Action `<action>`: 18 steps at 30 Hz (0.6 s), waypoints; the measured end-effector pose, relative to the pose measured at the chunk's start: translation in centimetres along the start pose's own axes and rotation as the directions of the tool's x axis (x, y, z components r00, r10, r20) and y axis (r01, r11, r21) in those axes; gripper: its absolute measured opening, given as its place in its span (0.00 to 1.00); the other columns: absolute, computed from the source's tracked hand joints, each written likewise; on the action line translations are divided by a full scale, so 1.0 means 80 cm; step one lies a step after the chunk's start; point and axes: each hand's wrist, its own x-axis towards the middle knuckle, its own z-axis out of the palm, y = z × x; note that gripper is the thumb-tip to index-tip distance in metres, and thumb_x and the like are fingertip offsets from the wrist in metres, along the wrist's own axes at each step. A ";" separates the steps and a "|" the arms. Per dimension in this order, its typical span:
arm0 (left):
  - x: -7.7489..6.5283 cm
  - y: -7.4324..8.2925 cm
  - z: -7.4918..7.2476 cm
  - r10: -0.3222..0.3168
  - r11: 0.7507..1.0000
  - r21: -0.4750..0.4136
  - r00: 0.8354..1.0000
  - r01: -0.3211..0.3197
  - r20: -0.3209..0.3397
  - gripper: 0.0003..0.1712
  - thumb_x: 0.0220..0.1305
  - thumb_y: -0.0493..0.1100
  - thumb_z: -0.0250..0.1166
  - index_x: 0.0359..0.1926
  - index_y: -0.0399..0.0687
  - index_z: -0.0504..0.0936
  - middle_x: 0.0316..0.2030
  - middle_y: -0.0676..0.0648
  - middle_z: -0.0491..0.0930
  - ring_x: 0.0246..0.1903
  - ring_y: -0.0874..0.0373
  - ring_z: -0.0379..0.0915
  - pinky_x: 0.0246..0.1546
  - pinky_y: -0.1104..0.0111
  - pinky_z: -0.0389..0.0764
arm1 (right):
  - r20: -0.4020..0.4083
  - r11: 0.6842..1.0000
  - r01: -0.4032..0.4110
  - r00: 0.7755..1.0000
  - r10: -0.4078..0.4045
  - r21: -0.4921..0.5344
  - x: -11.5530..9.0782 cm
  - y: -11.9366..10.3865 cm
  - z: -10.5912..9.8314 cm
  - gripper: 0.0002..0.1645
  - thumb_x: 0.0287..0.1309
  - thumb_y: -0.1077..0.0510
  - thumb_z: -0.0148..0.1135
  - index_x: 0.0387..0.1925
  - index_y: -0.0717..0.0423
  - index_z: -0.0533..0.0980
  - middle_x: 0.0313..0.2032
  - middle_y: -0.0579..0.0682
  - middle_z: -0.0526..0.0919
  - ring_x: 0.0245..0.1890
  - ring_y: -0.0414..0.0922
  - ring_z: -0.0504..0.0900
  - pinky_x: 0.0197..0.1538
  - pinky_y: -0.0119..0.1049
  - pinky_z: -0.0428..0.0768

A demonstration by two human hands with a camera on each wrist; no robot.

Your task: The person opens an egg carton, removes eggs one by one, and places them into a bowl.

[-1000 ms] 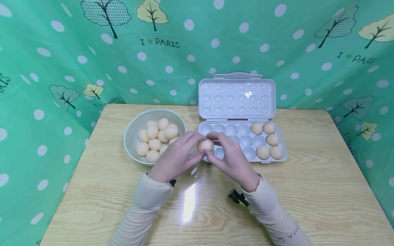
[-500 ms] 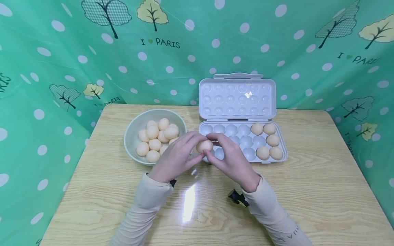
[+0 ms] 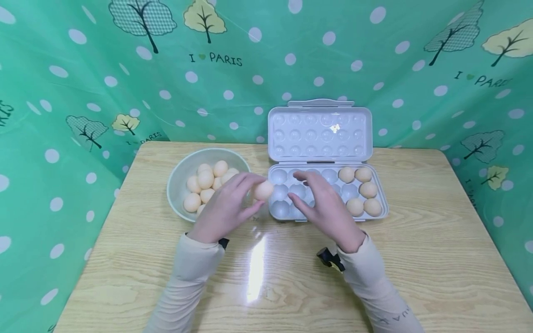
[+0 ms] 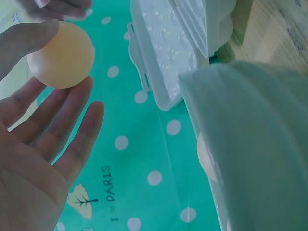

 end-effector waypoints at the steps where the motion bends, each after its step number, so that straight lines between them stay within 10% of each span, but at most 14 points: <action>1: 0.000 -0.002 -0.001 -0.007 1.000 0.005 1.000 0.007 -0.003 0.26 0.57 0.40 0.74 0.56 0.43 0.77 0.50 0.47 0.80 0.48 0.55 0.77 0.52 0.64 0.80 | -0.003 1.000 -0.009 1.000 0.009 -0.011 0.000 0.003 -0.001 0.24 0.62 0.57 0.67 0.57 0.61 0.73 0.53 0.56 0.81 0.51 0.52 0.81 0.55 0.45 0.81; 18: -0.010 -0.024 -0.026 -0.139 0.990 0.021 0.988 0.141 -0.073 0.22 0.57 0.38 0.73 0.53 0.44 0.77 0.46 0.47 0.78 0.44 0.54 0.75 0.48 0.62 0.80 | -0.047 0.975 -0.189 0.982 0.184 -0.115 0.002 0.066 -0.027 0.23 0.62 0.60 0.65 0.55 0.68 0.73 0.51 0.64 0.80 0.50 0.58 0.79 0.53 0.52 0.80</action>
